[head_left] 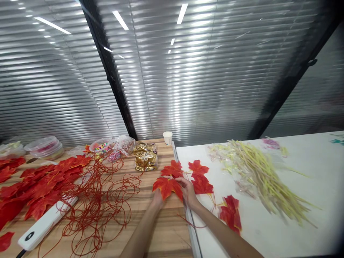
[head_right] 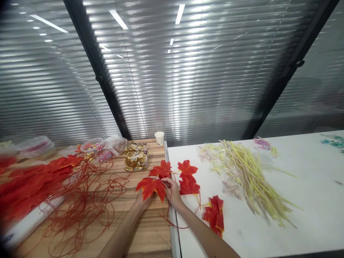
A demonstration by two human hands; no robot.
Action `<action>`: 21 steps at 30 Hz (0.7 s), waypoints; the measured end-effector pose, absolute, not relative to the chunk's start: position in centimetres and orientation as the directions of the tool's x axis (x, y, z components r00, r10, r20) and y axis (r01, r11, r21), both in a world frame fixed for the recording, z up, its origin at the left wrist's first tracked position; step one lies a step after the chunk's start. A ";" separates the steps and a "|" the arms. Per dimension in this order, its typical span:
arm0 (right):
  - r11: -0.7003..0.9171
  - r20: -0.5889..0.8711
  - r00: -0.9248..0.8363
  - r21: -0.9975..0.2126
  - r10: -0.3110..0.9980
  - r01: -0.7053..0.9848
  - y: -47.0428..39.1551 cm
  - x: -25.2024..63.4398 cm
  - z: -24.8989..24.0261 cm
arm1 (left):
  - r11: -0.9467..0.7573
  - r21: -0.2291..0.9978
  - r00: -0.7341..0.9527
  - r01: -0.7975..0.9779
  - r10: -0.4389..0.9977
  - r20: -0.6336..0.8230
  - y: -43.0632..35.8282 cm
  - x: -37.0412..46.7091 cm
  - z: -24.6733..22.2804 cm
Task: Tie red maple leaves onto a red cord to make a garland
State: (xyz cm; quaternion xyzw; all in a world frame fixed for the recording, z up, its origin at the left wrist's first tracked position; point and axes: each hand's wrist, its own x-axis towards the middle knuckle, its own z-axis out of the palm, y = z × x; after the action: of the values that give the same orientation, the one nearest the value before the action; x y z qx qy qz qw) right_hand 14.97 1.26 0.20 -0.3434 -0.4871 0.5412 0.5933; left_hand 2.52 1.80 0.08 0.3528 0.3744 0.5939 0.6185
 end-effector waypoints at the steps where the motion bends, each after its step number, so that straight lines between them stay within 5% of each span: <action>1: 0.181 0.209 -0.059 -0.935 0.976 -0.304 1.3 15.0 0.2 | 0.041 0.872 0.016 -0.488 0.999 -0.038 1.8 2.5 -0.1; 21: 0.191 0.211 -0.054 -0.950 0.976 -0.249 1.1 15.1 0.7 | 0.069 0.838 0.031 -0.542 0.998 -0.062 2.2 2.6 -1.4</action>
State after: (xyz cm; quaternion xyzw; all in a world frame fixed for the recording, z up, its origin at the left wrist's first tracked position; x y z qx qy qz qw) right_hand 15.13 1.08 0.66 -0.3613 -0.5033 0.5232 0.5851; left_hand 2.59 2.18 -1.42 0.3239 0.3517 0.6006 0.6408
